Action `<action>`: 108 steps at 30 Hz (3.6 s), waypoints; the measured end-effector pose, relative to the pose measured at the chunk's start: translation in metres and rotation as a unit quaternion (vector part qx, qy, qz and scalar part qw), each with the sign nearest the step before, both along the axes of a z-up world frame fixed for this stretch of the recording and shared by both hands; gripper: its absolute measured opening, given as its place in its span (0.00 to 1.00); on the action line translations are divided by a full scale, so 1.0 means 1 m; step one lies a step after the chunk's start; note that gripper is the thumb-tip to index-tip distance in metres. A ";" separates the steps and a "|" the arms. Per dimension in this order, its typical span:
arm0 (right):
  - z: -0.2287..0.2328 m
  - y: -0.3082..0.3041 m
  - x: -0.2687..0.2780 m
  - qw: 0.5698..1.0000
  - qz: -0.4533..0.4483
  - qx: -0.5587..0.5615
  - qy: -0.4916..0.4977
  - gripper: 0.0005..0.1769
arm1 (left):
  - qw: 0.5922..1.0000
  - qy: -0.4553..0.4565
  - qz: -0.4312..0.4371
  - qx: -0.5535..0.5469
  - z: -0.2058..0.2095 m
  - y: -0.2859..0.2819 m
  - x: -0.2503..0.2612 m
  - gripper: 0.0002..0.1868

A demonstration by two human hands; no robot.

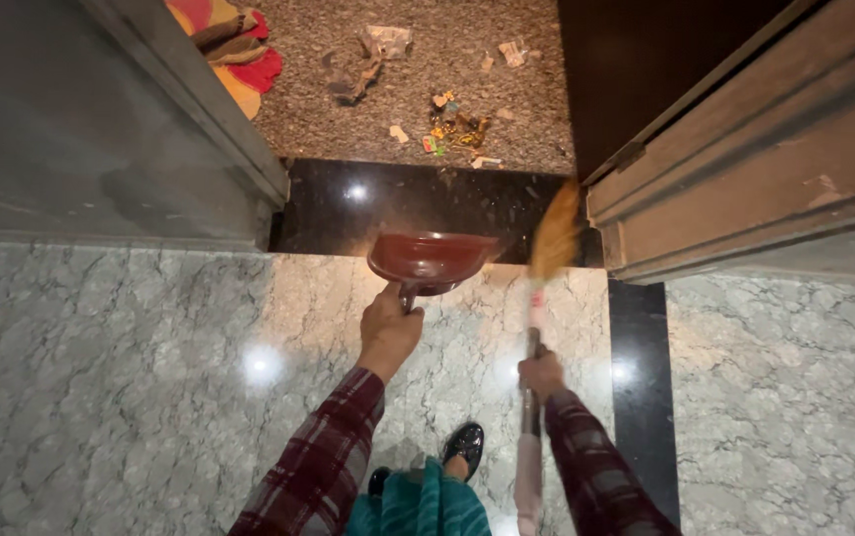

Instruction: The person sweeps debris from the floor and stairs into a dustpan using a broom.

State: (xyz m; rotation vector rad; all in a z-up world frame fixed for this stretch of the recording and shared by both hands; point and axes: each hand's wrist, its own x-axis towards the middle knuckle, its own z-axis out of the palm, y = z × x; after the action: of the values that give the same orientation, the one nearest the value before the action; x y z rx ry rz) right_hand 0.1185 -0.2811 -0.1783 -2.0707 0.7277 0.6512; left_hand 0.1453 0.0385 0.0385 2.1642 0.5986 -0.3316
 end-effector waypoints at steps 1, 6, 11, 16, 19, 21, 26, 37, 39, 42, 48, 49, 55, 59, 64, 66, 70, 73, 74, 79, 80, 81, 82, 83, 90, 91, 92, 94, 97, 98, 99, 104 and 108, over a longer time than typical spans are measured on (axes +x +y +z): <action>-0.009 0.014 -0.004 0.999 -0.001 0.042 0.003 0.25 | 1.000 -0.004 -0.003 0.006 -0.001 0.002 0.000 0.23; 0.008 0.074 0.035 0.985 0.011 0.170 -0.006 0.19 | 1.000 -0.016 -0.001 0.019 -0.009 0.011 0.000 0.22; 0.102 0.073 0.084 0.992 0.011 0.121 -0.041 0.31 | 1.000 -0.014 0.006 0.013 -0.007 0.011 0.002 0.22; 0.129 0.038 0.067 0.993 -0.004 0.082 -0.089 0.28 | 1.000 0.004 0.011 -0.005 0.000 0.010 0.007 0.23; 0.083 0.017 0.047 0.991 -0.049 0.088 -0.085 0.22 | 1.000 -0.013 0.009 -0.002 0.001 0.012 0.009 0.22; 0.041 0.017 0.033 0.991 -0.056 0.102 -0.063 0.20 | 1.000 -0.021 0.008 0.004 0.001 0.013 0.009 0.23; -0.005 0.088 -0.015 0.988 0.003 0.155 0.012 0.16 | 0.999 -0.025 0.011 0.025 -0.012 0.021 0.007 0.21; 0.077 0.067 0.117 0.968 0.016 0.236 -0.082 0.34 | 0.998 -0.038 0.025 0.033 -0.031 0.025 0.008 0.20; 0.086 0.041 0.111 0.973 0.002 0.209 -0.101 0.40 | 0.999 -0.028 0.027 0.025 -0.028 0.018 0.011 0.20; 0.068 0.006 0.083 0.991 0.002 0.105 -0.083 0.27 | 0.999 -0.028 0.025 0.019 -0.023 0.009 0.014 0.21; -0.017 0.039 0.007 0.973 -0.015 0.229 0.030 0.18 | 0.999 -0.025 0.027 0.023 -0.026 0.006 0.015 0.22; -0.019 0.059 -0.002 0.975 -0.025 0.214 0.046 0.21 | 0.999 -0.027 0.027 0.029 -0.027 0.007 0.015 0.21; 0.013 0.113 0.077 0.974 0.046 0.217 -0.030 0.18 | 0.999 -0.005 0.040 0.025 -0.030 0.010 0.014 0.23; 0.063 0.087 0.123 0.966 0.209 0.065 -0.138 0.31 | 0.995 -0.047 0.058 0.059 -0.037 0.007 0.020 0.23; 0.095 0.031 0.120 0.856 0.473 -0.156 -0.139 0.48 | 0.996 -0.047 0.079 0.011 -0.034 -0.005 0.029 0.21; 0.092 0.004 0.109 0.814 0.537 -0.194 -0.111 0.47 | 0.995 -0.063 0.075 0.012 -0.034 -0.010 0.032 0.21; 0.062 -0.059 0.100 0.712 0.643 -0.273 -0.072 0.35 | 0.997 -0.042 0.058 0.018 -0.033 -0.021 0.046 0.20; 0.029 -0.104 0.120 0.690 0.648 -0.322 0.001 0.28 | 0.998 -0.017 0.061 -0.002 -0.029 -0.024 0.049 0.21; 0.021 -0.113 0.127 0.690 0.639 -0.338 0.030 0.28 | 0.998 -0.013 0.061 -0.009 -0.028 -0.024 0.052 0.22; 0.028 -0.099 0.202 0.767 0.524 -0.365 -0.057 0.18 | 0.998 -0.005 0.051 0.030 -0.039 -0.016 0.056 0.20; 0.038 -0.085 0.214 0.787 0.509 -0.342 -0.070 0.28 | 0.998 -0.008 0.047 0.035 -0.042 -0.014 0.057 0.20; 0.050 -0.071 0.217 0.802 0.494 -0.325 -0.086 0.31 | 0.998 -0.010 0.051 0.030 -0.045 -0.014 0.059 0.20; 0.062 -0.057 0.218 0.816 0.478 -0.308 -0.102 0.35 | 0.998 -0.012 0.055 0.026 -0.047 -0.013 0.059 0.20; 0.073 -0.042 0.223 0.829 0.462 -0.291 -0.121 0.39 | 0.998 -0.016 0.060 0.022 -0.047 -0.011 0.063 0.19; 0.098 0.037 0.193 0.823 0.510 -0.224 -0.114 0.43 | 0.997 -0.018 0.068 -0.019 -0.043 0.007 0.102 0.23; 0.096 0.042 0.187 0.811 0.528 -0.222 -0.120 0.42 | 0.997 -0.020 0.066 -0.017 -0.042 0.012 0.106 0.24; 0.093 0.046 0.185 0.799 0.546 -0.219 -0.126 0.41 | 0.998 -0.023 0.064 -0.015 -0.041 0.018 0.110 0.24; 0.081 0.054 0.194 0.777 0.574 -0.237 -0.104 0.40 | 0.998 -0.018 0.062 -0.008 -0.036 0.031 0.119 0.25; 0.058 0.062 0.235 0.766 0.581 -0.266 -0.072 0.34 | 0.998 0.009 0.061 -0.014 -0.024 0.054 0.140 0.27; 0.054 0.065 0.248 0.765 0.579 -0.277 -0.060 0.31 | 0.998 0.022 0.062 -0.020 -0.022 0.062 0.144 0.27; 0.053 0.068 0.260 0.763 0.570 -0.299 -0.057 0.28 | 0.998 0.007 0.064 -0.014 -0.021 0.069 0.150 0.26; 0.092 0.109 0.309 0.807 0.495 -0.316 -0.056 0.32 | 0.997 -0.040 0.069 0.005 -0.024 0.095 0.177 0.24; 0.125 0.155 0.316 0.848 0.437 -0.284 -0.095 0.39 | 0.998 -0.030 0.061 -0.009 -0.016 0.112 0.202 0.23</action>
State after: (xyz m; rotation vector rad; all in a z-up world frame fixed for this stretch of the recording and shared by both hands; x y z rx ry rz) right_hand 0.4345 -0.1260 -0.0532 -2.9798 -0.2476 0.7397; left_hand 0.3476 0.1505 0.0228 2.1008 0.6888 -0.2054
